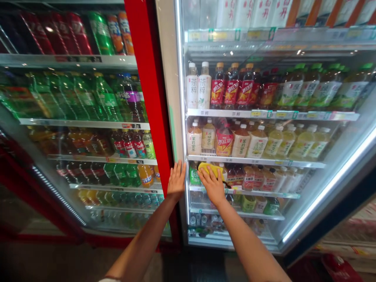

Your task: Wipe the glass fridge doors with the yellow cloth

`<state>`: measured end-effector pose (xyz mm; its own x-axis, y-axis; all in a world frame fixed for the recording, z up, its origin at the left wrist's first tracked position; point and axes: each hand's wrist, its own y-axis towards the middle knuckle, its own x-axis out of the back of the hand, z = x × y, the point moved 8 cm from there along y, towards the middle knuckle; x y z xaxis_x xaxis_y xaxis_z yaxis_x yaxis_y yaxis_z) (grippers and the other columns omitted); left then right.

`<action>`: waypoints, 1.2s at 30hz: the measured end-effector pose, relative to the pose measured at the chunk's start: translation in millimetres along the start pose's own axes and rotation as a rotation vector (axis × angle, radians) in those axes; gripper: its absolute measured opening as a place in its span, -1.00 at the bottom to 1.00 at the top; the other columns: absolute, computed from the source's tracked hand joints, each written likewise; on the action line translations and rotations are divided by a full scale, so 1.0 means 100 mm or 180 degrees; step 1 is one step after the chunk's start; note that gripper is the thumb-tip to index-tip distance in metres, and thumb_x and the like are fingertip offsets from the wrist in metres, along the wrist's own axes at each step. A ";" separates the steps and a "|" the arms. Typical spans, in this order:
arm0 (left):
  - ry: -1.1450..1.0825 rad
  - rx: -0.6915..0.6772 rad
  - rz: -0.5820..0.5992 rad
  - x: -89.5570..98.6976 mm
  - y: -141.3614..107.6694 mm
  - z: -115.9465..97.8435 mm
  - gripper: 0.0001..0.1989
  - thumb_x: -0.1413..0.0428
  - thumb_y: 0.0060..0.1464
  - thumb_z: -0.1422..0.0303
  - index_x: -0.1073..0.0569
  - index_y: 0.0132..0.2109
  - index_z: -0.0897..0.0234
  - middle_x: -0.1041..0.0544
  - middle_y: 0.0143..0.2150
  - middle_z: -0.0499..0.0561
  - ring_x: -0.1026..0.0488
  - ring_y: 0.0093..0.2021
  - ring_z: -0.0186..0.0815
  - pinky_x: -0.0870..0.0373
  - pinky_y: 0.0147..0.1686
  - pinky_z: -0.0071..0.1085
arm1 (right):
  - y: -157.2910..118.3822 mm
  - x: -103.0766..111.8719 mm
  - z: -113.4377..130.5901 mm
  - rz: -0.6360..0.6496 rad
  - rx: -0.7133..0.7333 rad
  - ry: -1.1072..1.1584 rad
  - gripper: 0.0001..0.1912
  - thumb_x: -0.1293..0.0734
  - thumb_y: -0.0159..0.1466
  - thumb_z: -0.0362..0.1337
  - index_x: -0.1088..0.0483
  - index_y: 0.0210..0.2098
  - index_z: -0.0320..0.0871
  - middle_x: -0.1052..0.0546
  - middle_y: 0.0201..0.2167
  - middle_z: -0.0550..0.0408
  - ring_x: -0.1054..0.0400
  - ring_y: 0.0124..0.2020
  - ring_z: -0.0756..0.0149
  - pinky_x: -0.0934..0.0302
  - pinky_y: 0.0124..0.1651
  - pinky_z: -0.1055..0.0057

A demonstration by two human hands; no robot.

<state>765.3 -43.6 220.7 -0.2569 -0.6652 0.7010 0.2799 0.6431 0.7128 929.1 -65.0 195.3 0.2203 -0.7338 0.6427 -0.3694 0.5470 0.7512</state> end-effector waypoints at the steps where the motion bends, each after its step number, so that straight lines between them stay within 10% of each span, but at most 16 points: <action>1: 0.0024 0.0031 -0.0025 -0.03 -0.05 0.00 -0.26 0.14 0.22 0.60 0.05 0.51 0.24 0.03 0.53 0.13 0.17 0.53 -0.14 -0.03 0.46 -0.04 | -0.12 -0.10 0.08 0.0042 0.0189 0.0032 -0.32 -0.16 0.37 -0.46 -0.11 0.43 0.08 -0.35 0.37 0.06 -0.07 0.46 0.06 0.26 0.49 -0.28; 7: 0.0062 0.0004 0.0028 -0.09 -0.08 0.01 -0.24 0.06 0.20 0.55 0.05 0.51 0.35 0.05 0.53 0.25 0.21 0.54 -0.06 0.04 0.46 0.03 | 0.00 -0.16 0.20 -0.0036 0.0717 0.0111 -0.42 -0.17 0.40 -0.43 -0.23 0.37 0.04 -0.41 0.32 0.12 -0.19 0.40 0.22 0.34 0.55 -0.06; 10: 0.0075 -0.0045 0.0199 -0.12 0.04 -0.04 -0.18 -0.08 0.14 0.48 0.01 0.50 0.32 0.10 0.54 0.26 0.28 0.54 0.03 0.08 0.44 0.15 | 0.16 0.14 -0.20 -0.0284 0.0191 0.0100 -0.36 -0.21 0.37 -0.40 -0.15 0.42 0.04 -0.36 0.36 0.03 -0.07 0.46 0.10 0.48 0.53 -0.17; 14: 0.0142 0.0000 0.0233 -0.23 0.01 -0.19 -0.11 -0.18 0.10 0.42 0.01 0.50 0.28 0.14 0.55 0.29 0.32 0.53 0.13 0.08 0.40 0.27 | -0.26 0.23 -0.62 -0.0625 -0.0803 -0.0036 -0.31 -0.23 0.31 -0.40 -0.14 0.43 -0.06 -0.35 0.35 -0.16 0.11 0.51 -0.09 0.39 0.46 -0.38; 21: 0.0283 -0.0182 0.0156 -0.44 -0.08 -0.69 -0.13 -0.18 0.12 0.39 -0.01 0.50 0.21 0.11 0.55 0.26 0.26 0.52 0.16 0.06 0.40 0.28 | -0.43 -0.14 -0.18 -0.0380 -0.0059 -0.0087 -0.43 -0.21 0.37 -0.40 -0.28 0.33 0.09 -0.44 0.29 0.00 -0.23 0.37 0.00 0.33 0.50 -0.26; 25: 0.0296 -0.0124 0.0280 -0.56 -0.01 -0.88 -0.12 -0.17 0.10 0.46 -0.02 0.50 0.21 0.06 0.54 0.26 0.17 0.52 0.19 0.06 0.39 0.34 | -0.31 0.11 -0.79 -0.0243 -0.0561 -0.0182 -0.34 -0.30 0.32 -0.39 -0.22 0.38 0.09 -0.39 0.34 -0.03 -0.12 0.42 0.00 0.35 0.48 -0.27; 30: 0.0316 -0.0199 0.0250 -0.72 0.02 -1.10 -0.17 -0.13 0.11 0.54 -0.07 0.48 0.17 -0.05 0.51 0.29 0.02 0.49 0.24 0.04 0.35 0.42 | -0.88 0.08 -1.23 -0.0124 -0.1383 -0.0379 -0.35 -0.32 0.25 -0.45 -0.32 0.32 -0.05 -0.38 0.32 -0.16 -0.01 0.45 -0.16 0.16 0.41 -0.34; 36: 0.0276 -0.0735 -0.0038 -0.77 0.14 -1.51 -0.22 -0.14 0.13 0.54 -0.16 0.45 0.07 -0.12 0.50 0.19 -0.01 0.49 0.16 0.05 0.39 0.35 | -0.85 0.13 -1.06 -0.0313 -0.0528 -0.0346 -0.42 -0.21 0.33 -0.47 -0.33 0.30 0.05 -0.46 0.24 -0.02 -0.15 0.38 -0.05 0.15 0.41 -0.31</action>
<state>928.2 -41.0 173.4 -0.1838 -0.7088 0.6811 0.4840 0.5378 0.6903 1059.2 -77.7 156.0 0.1459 -0.8210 0.5519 -0.1955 0.5230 0.8296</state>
